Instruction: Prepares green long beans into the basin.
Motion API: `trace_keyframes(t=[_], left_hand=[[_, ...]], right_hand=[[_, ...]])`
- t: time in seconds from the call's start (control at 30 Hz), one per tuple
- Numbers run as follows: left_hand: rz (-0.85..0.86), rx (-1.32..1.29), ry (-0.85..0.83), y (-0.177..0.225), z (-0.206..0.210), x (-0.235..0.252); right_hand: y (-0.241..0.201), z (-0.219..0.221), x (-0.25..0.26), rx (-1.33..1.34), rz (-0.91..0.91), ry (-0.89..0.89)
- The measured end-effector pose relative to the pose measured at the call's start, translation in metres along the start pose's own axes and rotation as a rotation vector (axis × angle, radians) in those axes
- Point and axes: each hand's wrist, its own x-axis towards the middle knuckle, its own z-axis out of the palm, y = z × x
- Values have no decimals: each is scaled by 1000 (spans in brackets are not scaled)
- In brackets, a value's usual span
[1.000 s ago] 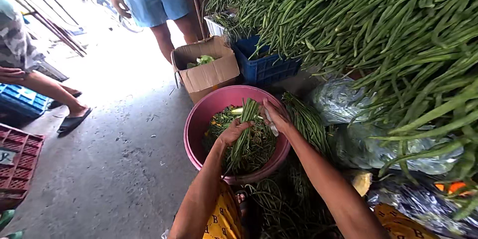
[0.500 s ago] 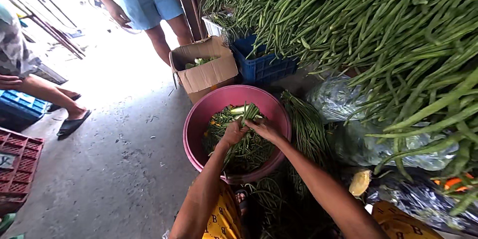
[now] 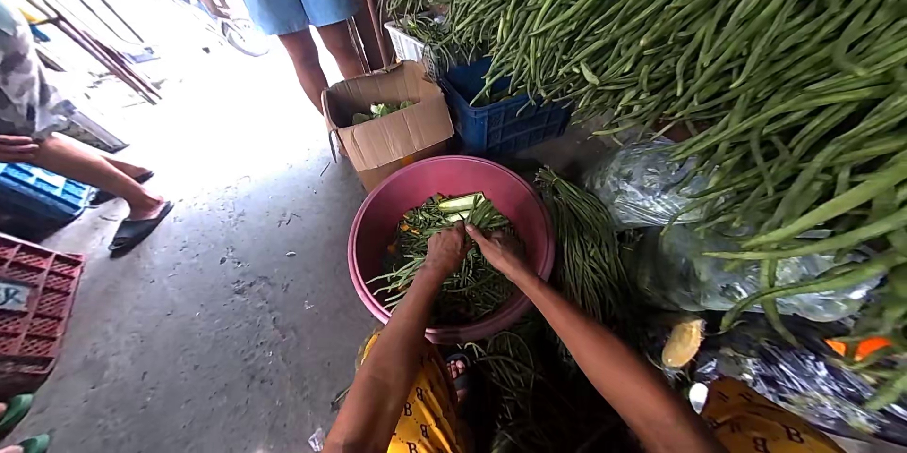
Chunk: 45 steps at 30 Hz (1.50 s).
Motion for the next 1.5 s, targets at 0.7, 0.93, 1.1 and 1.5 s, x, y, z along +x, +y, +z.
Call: trace_keyframes(t=[0.7, 0.93, 1.1, 1.5], left_hand=[[38, -13, 29, 1, 0, 1], [236, -737, 85, -10, 0, 4], [319, -927, 60, -12, 2, 4], [319, -1109, -59, -7, 2, 4]], right_hand=[[4, -14, 9, 493, 91, -116], [-1, -24, 16, 359, -269, -55], [-8, -29, 24, 342, -451, -28], [-9, -23, 26, 507, -397, -33]])
